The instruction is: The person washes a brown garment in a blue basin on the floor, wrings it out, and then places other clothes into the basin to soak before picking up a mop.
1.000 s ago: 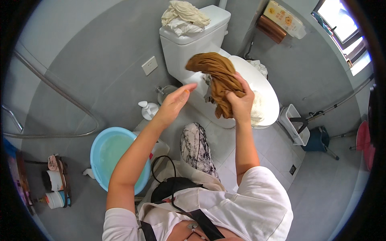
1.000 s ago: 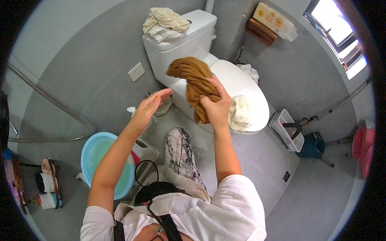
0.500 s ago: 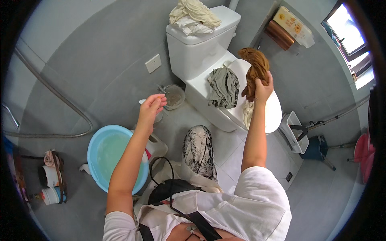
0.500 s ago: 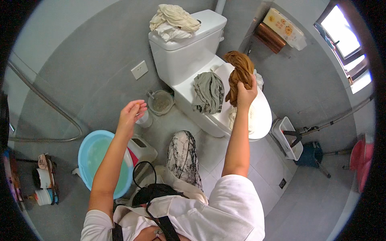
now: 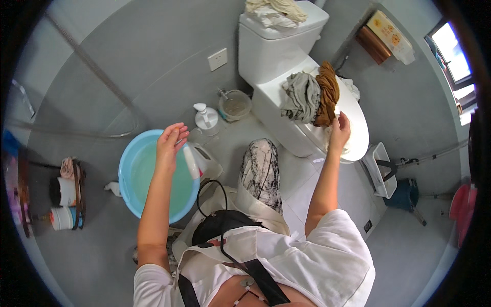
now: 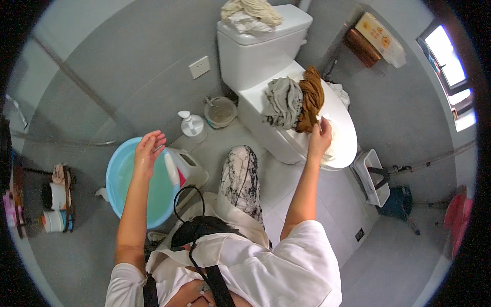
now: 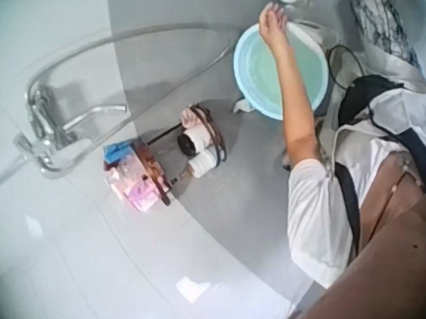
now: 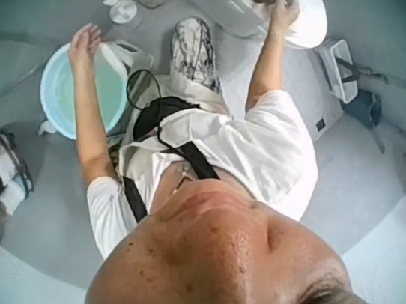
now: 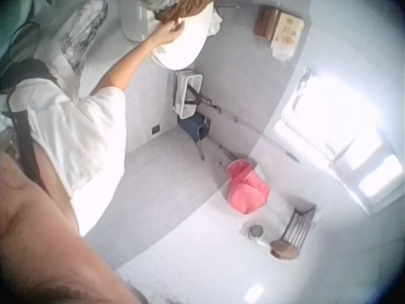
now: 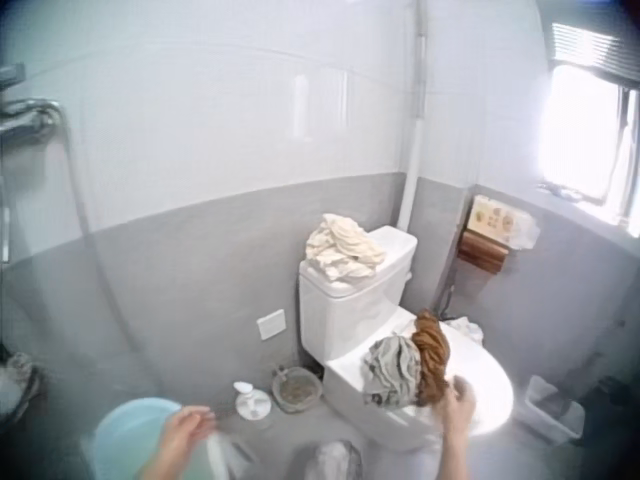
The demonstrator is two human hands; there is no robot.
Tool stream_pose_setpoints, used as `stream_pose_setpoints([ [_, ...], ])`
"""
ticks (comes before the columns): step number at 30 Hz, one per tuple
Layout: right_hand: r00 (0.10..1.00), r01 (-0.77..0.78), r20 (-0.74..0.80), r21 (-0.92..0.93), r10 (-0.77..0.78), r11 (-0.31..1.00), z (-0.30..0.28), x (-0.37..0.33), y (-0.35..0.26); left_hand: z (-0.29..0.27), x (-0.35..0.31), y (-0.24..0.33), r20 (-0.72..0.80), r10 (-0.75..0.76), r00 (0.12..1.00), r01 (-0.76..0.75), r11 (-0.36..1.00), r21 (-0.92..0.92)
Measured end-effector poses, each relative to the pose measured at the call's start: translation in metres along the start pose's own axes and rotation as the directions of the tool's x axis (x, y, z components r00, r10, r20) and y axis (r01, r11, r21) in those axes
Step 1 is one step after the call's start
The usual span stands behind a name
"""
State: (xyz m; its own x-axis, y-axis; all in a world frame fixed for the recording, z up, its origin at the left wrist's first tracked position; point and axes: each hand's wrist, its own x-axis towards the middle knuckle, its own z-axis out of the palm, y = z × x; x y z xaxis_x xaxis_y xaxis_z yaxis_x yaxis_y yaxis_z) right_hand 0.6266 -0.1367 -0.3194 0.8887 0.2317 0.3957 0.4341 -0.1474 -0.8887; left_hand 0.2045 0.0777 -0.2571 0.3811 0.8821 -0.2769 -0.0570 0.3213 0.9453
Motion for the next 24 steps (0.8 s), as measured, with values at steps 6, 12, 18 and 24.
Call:
stream_pose_setpoints([
  [6, 0.977, -0.125, 0.202, 0.283, 0.068, 0.951, 0.013, -0.023, -0.033, -0.061, -0.042, -0.01, -0.198, 0.005, 0.98, -0.006, 1.0, -0.006],
  [12, 0.849, -0.15, 0.525, 0.33, -0.049, 0.932, 0.076, -0.071, -0.126, -0.108, -0.083, -0.023, -0.314, 0.036, 0.949, -0.049, 0.998, -0.035],
  [18, 0.439, 0.067, 0.864, 0.241, -0.245, 0.968, 0.164, -0.175, -0.146, -0.167, -0.099, -0.061, -0.503, 0.223, 0.835, -0.085, 0.956, 0.282],
  [24, 0.189, 0.496, 0.921, 0.21, -0.341, 0.842, 0.213, -0.264, -0.158, -0.214, -0.124, -0.097, -0.389, 0.571, 0.722, 0.232, 0.331, 0.915],
])
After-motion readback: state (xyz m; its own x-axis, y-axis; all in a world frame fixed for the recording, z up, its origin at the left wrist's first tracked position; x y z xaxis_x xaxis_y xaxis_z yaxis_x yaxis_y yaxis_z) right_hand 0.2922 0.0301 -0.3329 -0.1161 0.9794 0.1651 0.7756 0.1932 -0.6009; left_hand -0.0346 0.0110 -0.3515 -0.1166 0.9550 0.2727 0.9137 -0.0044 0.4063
